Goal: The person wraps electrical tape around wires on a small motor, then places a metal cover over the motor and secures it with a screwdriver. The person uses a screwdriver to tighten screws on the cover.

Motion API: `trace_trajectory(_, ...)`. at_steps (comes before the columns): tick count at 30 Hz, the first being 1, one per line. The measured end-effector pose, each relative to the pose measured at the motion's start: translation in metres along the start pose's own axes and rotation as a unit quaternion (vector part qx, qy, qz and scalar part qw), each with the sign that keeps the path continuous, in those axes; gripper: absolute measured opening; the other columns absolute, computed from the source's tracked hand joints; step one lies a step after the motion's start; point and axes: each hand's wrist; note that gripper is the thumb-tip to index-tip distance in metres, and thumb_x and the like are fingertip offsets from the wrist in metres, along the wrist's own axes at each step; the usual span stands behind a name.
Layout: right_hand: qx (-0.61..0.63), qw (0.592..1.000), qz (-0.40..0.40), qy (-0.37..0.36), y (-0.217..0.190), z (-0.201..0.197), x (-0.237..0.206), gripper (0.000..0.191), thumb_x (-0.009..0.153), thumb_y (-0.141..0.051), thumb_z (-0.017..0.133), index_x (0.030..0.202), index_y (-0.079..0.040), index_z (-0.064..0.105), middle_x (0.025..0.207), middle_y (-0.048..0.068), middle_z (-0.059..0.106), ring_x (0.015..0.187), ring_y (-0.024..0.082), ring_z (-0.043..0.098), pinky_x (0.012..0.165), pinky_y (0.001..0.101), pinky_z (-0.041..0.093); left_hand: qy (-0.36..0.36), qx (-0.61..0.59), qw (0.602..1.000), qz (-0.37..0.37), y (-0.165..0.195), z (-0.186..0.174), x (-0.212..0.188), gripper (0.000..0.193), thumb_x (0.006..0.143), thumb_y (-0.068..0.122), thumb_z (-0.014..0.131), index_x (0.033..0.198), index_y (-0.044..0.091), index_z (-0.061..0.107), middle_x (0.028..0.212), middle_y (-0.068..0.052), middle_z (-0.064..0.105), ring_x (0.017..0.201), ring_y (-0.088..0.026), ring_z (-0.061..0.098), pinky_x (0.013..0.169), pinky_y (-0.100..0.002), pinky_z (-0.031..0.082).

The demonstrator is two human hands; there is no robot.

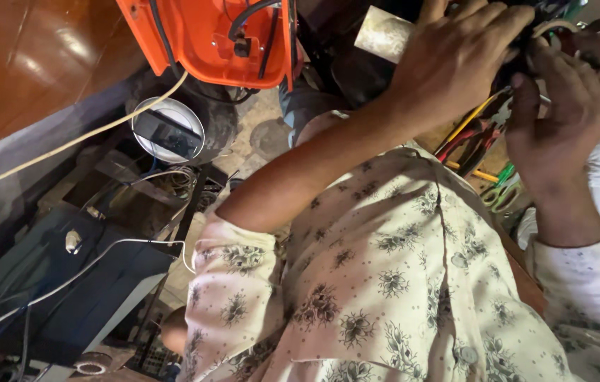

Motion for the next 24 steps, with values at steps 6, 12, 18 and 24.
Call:
trace_trajectory(6, 0.019, 0.999, -0.042, 0.023, 0.002, 0.002, -0.002, 0.031, 0.098, 0.009, 0.066, 0.129, 0.007, 0.070, 0.108, 0.019, 0.066, 0.104, 0.036, 0.058, 0.099, 0.0412, 0.046, 0.015, 0.000, 0.999, -0.028, 0.005, 0.014, 0.002, 0.037, 0.074, 0.007, 0.069, 0.112, 0.007, 0.067, 0.104, -0.005, 0.070, 0.103, -0.024, 0.066, 0.095, -0.049, 0.042)
trace_trajectory(12, -0.042, 0.997, -0.051, 0.028, 0.014, 0.015, -0.012, 0.035, 0.099, 0.009, 0.062, 0.133, 0.004, 0.070, 0.116, 0.014, 0.067, 0.114, 0.032, 0.055, 0.102, 0.0406, 0.042, -0.004, -0.008, 1.000, -0.029, 0.002, 0.021, -0.002, 0.045, 0.070, 0.008, 0.070, 0.115, 0.005, 0.067, 0.108, -0.006, 0.069, 0.100, -0.026, 0.066, 0.089, -0.049, 0.045)
trace_trajectory(18, -0.095, 0.993, -0.062, 0.041, 0.021, 0.023, -0.002, 0.034, 0.102, 0.008, 0.070, 0.135, 0.002, 0.066, 0.134, 0.023, 0.067, 0.123, 0.033, 0.049, 0.103, 0.0431, 0.039, -0.033, -0.047, 0.998, 0.002, -0.011, 0.010, 0.004, 0.020, 0.075, 0.005, 0.070, 0.094, 0.010, 0.072, 0.095, -0.005, 0.070, 0.095, -0.027, 0.068, 0.083, -0.047, 0.049)
trace_trajectory(24, 0.001, 1.000, 0.015, 0.014, 0.009, 0.032, 0.004, 0.069, 0.099, 0.011, 0.056, 0.159, 0.000, 0.023, 0.145, 0.016, 0.055, 0.145, 0.034, 0.037, 0.120, 0.0464, 0.030, -0.054, -0.115, 0.991, -0.052, -0.011, 0.005, 0.007, 0.009, 0.079, 0.006, 0.068, 0.084, 0.012, 0.072, 0.088, -0.004, 0.070, 0.091, -0.026, 0.066, 0.083, -0.049, 0.045)
Point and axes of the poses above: each hand's wrist, its own x-axis towards the middle knuckle, its own z-axis out of the palm, y = z × x
